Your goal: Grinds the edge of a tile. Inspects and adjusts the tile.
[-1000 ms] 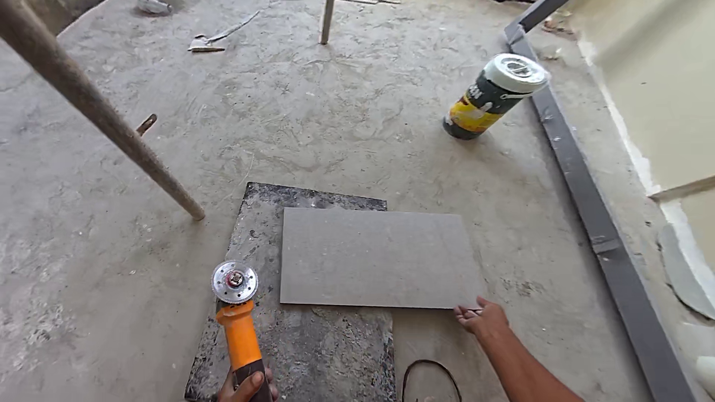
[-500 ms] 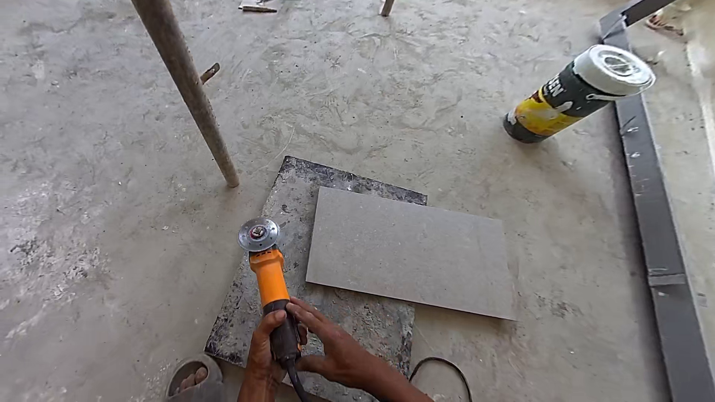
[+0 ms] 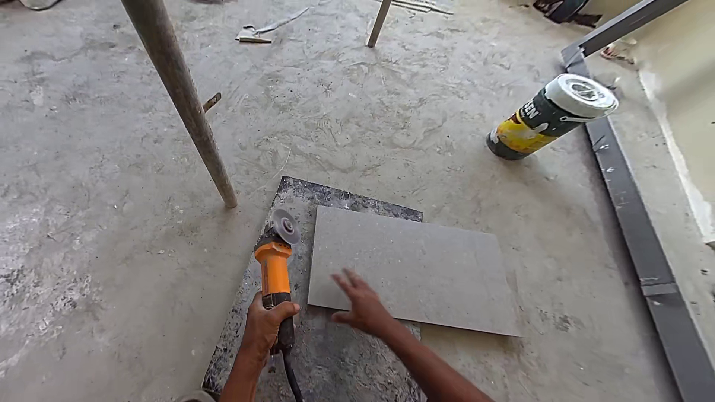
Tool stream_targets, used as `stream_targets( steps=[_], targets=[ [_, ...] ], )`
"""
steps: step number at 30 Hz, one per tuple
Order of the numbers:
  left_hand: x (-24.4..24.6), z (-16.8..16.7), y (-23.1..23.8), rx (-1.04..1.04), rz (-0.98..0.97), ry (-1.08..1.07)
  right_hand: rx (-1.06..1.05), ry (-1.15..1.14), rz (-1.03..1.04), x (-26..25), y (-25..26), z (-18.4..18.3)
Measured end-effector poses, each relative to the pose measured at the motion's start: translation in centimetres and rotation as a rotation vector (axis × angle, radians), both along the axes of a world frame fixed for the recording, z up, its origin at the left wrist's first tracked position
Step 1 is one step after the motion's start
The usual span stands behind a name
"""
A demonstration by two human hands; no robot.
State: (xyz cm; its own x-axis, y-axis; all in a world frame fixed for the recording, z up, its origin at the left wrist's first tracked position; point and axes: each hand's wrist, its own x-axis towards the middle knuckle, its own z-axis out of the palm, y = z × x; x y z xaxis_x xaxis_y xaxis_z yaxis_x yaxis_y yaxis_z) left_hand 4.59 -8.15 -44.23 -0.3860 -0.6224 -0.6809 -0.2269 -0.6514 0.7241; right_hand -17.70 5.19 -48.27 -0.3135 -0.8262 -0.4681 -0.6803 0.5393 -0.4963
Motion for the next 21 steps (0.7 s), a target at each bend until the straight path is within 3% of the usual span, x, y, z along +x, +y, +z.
stream_targets(
  steps=[3,7,21],
  targets=[
    [-1.7,-0.1,-2.7,-0.21,-0.175,-0.186,0.231,0.162,-0.101,-4.4,0.2,-3.0],
    [-4.7,-0.9,-5.5,-0.348,-0.318,-0.326,0.307,0.159,-0.066,-4.8,0.4,-3.4],
    [-10.6,-6.0,-9.4,-0.435,-0.435,-0.449,0.356,0.163,-0.016,-4.7,0.4,-3.3]
  ],
)
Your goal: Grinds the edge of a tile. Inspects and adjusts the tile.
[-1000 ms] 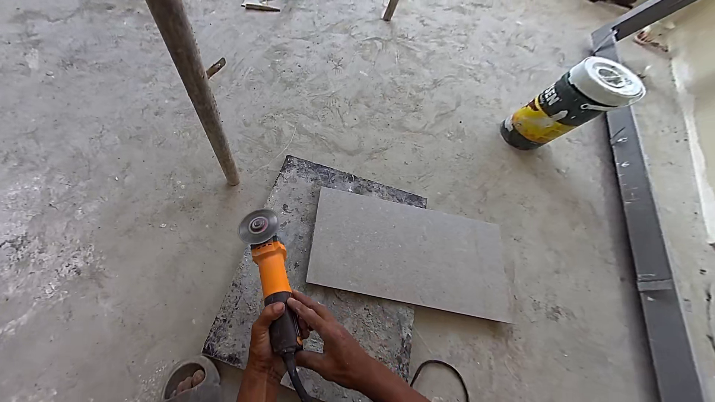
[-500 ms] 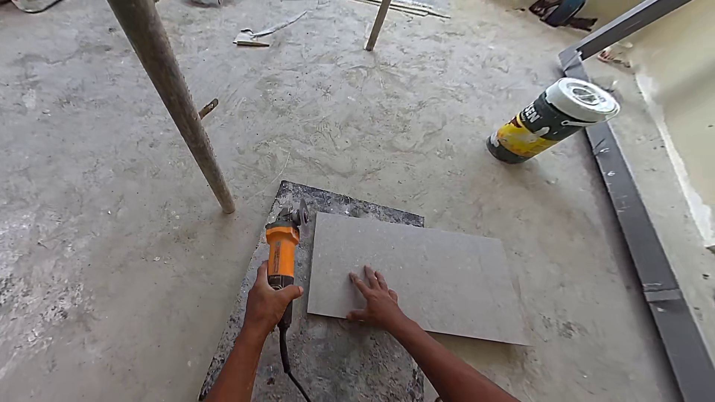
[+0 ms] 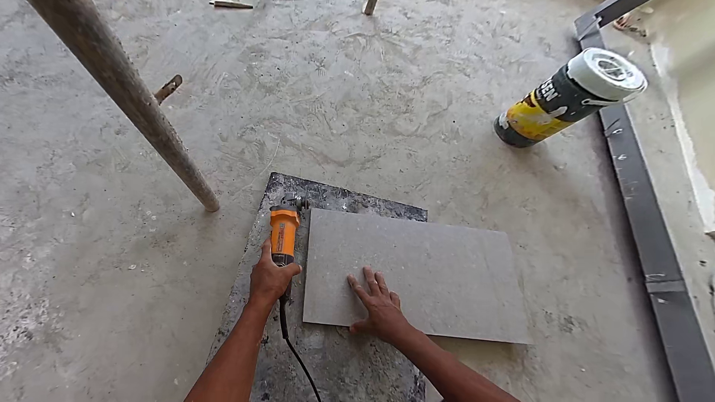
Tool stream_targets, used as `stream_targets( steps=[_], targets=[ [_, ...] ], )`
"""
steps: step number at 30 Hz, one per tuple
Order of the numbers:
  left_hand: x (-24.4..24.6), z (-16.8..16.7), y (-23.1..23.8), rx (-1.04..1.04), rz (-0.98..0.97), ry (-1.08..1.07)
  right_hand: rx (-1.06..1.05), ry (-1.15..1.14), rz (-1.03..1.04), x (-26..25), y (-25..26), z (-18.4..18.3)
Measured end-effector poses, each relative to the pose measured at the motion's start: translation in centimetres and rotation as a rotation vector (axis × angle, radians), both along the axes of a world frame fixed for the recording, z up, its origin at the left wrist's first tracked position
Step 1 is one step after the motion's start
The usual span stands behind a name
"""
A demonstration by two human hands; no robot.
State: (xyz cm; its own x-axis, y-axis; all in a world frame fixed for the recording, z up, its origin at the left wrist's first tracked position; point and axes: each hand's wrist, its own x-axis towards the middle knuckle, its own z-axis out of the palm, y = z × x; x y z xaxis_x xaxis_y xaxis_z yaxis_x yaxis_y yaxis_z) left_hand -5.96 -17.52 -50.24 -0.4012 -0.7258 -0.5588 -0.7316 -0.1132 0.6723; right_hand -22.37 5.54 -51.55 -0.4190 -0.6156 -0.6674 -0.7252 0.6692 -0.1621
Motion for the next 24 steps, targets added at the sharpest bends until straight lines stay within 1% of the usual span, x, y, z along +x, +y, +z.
stream_targets(
  steps=[4,11,17,24],
  targets=[
    [-0.8,-0.5,-0.3,0.012,0.004,0.024,-0.008,-0.009,-0.004,0.0,0.2,0.0],
    [-1.4,-0.7,-0.3,0.005,-0.006,0.002,0.021,0.002,0.004,0.0,0.0,0.0],
    [-0.2,-0.7,0.9,0.002,-0.01,-0.021,-0.006,0.021,0.004,0.1,0.4,-0.3],
    [1.7,0.1,3.4,-0.01,-0.013,-0.076,-0.03,0.048,0.013,0.2,0.4,-0.3]
  ],
)
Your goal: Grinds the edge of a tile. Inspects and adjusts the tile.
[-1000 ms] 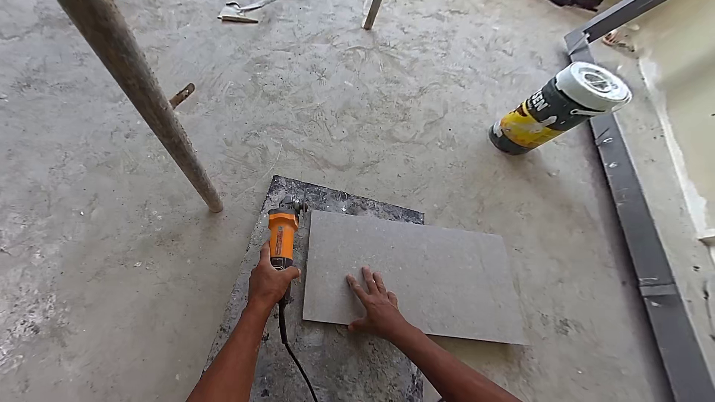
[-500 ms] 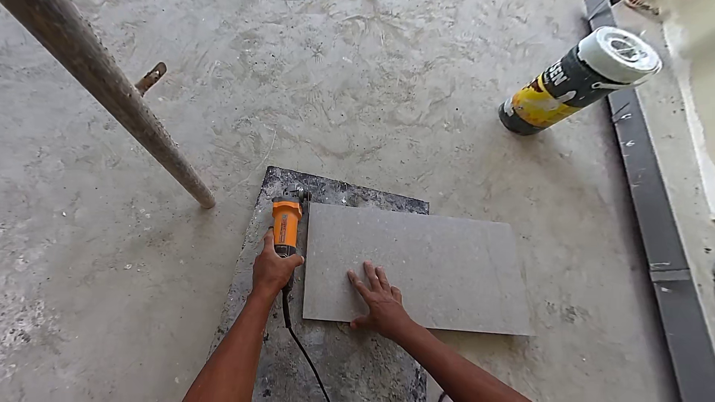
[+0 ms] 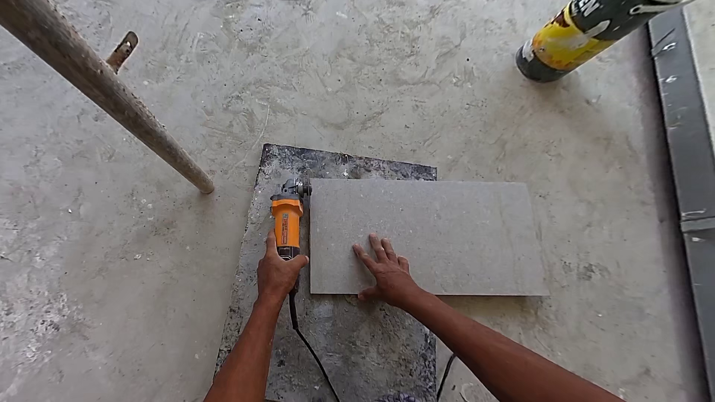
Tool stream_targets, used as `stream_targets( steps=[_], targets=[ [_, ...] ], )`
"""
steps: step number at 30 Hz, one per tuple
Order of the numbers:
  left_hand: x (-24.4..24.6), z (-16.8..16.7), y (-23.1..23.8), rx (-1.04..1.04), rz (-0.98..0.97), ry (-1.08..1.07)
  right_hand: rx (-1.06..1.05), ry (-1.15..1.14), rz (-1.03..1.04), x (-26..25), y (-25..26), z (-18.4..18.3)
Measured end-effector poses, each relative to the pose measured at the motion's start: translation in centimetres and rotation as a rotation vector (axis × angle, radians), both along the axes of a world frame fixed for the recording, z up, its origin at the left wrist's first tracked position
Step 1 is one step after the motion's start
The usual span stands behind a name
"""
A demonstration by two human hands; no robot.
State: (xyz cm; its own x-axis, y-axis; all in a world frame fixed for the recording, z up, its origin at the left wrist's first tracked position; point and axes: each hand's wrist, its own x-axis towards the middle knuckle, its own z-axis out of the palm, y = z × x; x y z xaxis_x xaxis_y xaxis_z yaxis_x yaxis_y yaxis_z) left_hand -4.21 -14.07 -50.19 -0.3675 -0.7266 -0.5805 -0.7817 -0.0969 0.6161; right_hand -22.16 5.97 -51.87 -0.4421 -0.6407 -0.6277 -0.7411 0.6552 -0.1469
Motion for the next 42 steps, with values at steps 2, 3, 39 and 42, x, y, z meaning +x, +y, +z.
stream_targets(
  steps=[2,3,39,42],
  targets=[
    [0.5,0.3,0.6,0.003,-0.005,-0.022,0.005,-0.007,-0.003,0.0,-0.1,0.2],
    [0.9,0.4,0.9,0.005,-0.009,-0.03,-0.001,-0.007,-0.001,0.0,0.0,0.1],
    [7.2,1.5,6.6,0.028,-0.01,-0.089,-0.046,-0.006,0.027,-0.3,0.2,-0.4],
    [7.5,1.7,7.0,0.024,-0.022,-0.105,-0.049,-0.002,0.026,-0.3,0.2,-0.4]
  ],
)
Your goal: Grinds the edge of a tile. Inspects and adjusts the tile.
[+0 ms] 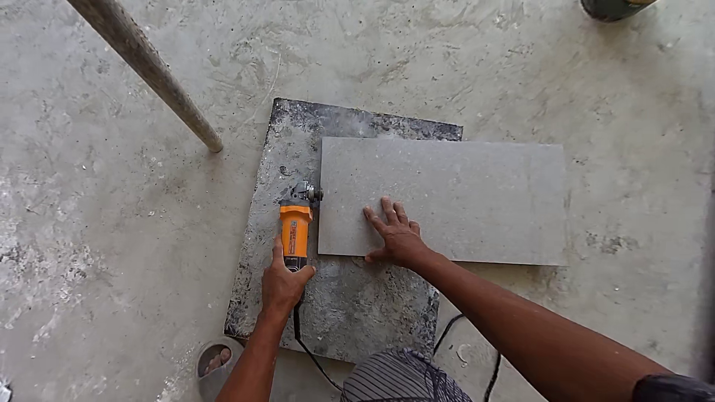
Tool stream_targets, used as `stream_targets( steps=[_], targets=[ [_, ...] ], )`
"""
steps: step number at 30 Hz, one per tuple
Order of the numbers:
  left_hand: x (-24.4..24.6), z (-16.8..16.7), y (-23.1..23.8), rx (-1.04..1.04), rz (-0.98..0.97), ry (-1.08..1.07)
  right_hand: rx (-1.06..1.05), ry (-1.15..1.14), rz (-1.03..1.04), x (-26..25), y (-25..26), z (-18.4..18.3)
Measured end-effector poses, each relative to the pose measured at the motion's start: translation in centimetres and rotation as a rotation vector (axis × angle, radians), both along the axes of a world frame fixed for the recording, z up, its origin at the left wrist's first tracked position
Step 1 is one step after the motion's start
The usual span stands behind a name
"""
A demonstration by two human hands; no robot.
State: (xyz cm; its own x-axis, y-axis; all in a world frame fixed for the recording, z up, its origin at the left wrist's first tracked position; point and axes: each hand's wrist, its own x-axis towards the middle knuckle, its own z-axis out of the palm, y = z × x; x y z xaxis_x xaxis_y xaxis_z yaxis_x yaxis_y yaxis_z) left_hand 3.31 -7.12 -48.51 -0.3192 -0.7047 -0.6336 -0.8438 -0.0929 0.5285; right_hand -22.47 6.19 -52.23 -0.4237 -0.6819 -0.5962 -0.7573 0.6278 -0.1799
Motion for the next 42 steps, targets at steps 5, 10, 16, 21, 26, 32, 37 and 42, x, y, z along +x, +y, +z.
stream_targets(
  steps=[5,10,16,21,26,32,37,42],
  targets=[
    [0.8,-0.1,0.6,-0.005,-0.01,-0.005,0.014,-0.004,-0.001,0.0,-0.1,0.1],
    [1.7,0.1,1.4,0.001,-0.007,-0.01,0.018,-0.005,-0.004,0.0,-0.2,0.1],
    [3.4,0.5,3.0,0.013,0.006,-0.024,0.016,-0.011,-0.003,0.1,-0.2,0.4],
    [4.5,0.8,4.1,0.03,0.017,-0.027,0.016,-0.01,0.0,0.1,-0.2,0.3],
    [5.8,1.2,5.2,0.075,0.031,-0.055,-0.02,-0.013,0.006,-0.2,-0.1,0.0],
    [7.3,1.5,6.6,0.079,0.013,-0.084,-0.009,-0.009,0.009,-0.2,-0.2,0.1],
    [9.1,1.4,7.9,0.071,0.047,-0.039,-0.019,0.006,0.005,-0.2,0.0,0.2],
    [7.4,2.3,5.5,0.035,0.086,-0.021,0.005,0.006,-0.005,-0.2,-0.2,0.1]
  ],
)
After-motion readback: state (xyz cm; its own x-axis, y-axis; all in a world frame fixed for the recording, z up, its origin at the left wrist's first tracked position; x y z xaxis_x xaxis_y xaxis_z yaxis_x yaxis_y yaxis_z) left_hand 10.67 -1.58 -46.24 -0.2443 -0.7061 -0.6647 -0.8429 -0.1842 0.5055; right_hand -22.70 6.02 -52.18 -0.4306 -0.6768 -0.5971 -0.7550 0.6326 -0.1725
